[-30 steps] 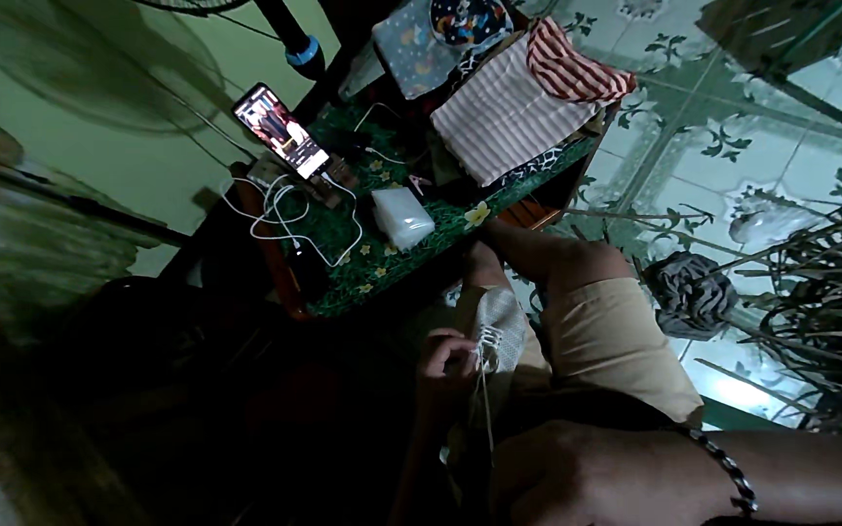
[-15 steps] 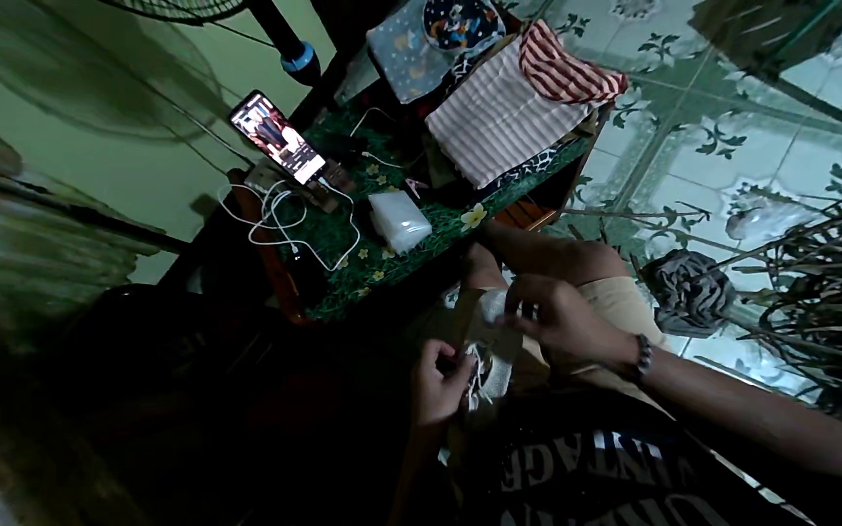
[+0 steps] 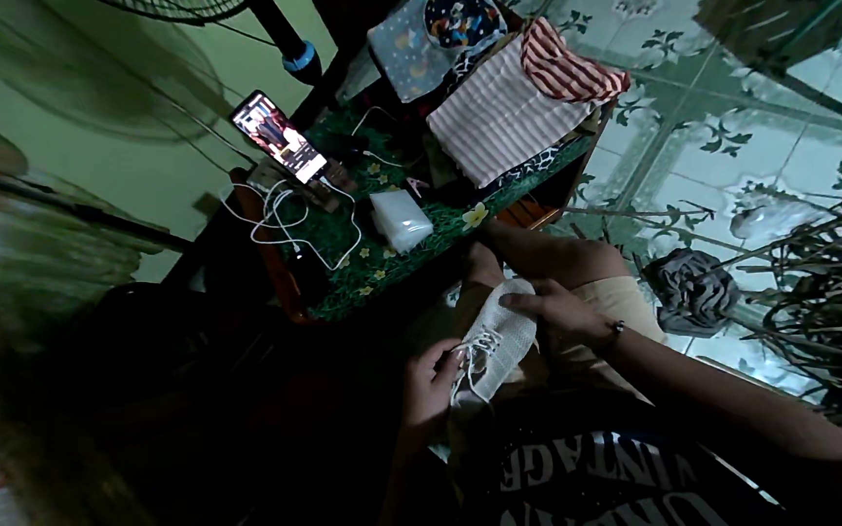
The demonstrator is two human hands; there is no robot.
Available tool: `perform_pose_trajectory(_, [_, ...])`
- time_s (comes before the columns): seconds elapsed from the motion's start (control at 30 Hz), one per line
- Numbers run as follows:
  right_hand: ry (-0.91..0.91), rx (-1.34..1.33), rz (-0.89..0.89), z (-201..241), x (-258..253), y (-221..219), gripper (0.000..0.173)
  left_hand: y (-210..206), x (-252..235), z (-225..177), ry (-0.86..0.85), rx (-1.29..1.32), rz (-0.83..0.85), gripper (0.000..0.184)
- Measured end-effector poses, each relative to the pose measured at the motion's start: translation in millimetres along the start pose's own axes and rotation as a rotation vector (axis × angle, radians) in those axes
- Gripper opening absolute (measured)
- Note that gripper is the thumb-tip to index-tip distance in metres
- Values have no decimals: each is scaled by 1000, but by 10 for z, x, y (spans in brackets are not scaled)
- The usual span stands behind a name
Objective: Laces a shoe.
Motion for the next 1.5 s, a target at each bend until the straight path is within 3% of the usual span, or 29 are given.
perform_pose_trajectory(0.1, [80, -69, 84, 155, 204, -40, 18, 184, -85, -95, -84, 6, -24, 17])
perform_pose_trajectory(0.3, [113, -224, 103, -3, 398, -75, 22, 325, -202, -206, -143, 16, -132, 12])
perform_pose_trajectory(0.43, [77, -297, 45, -241, 394, -16, 27, 203, -189, -184, -211, -108, -46, 14])
perform_pose_trajectory(0.57, [15, -298, 23, -454, 424, 15, 31, -14, -132, -42, -107, -248, 63, 21])
perform_pose_trajectory(0.77, [-17, -384, 82, -588, 466, 35, 32, -228, -36, 40, -135, -421, -14, 16])
perform_pose_trajectory(0.97, [-75, -273, 88, -582, 461, 50, 52, -236, -30, -14, -210, -425, -89, 8])
perform_pose_trajectory(1.1, [-42, -18, 111, -483, 320, 108, 79, -237, -46, 27, -199, -393, -78, 8])
perform_pose_trajectory(1.17, [-6, 95, 128, -453, 237, 155, 71, -223, -60, 96, -171, -350, -85, 10])
perform_pose_trajectory(1.27, [-36, -36, 86, -453, 202, 169, 43, -168, -77, 178, -129, -330, -81, 27])
perform_pose_trajectory(1.4, [-32, -224, 20, -453, 27, 236, 65, -125, -88, 199, -93, -337, -54, 41])
perform_pose_trajectory(1.5, [15, -43, -74, -264, -145, 316, 54, -146, -77, 189, -19, -347, -14, 46])
Point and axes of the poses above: each hand's wrist, its own x-axis away from the middle knuckle, its own y-axis out of the back of the hand, z = x × y, the point moved 8 cm from there along -x, towards the middle knuckle
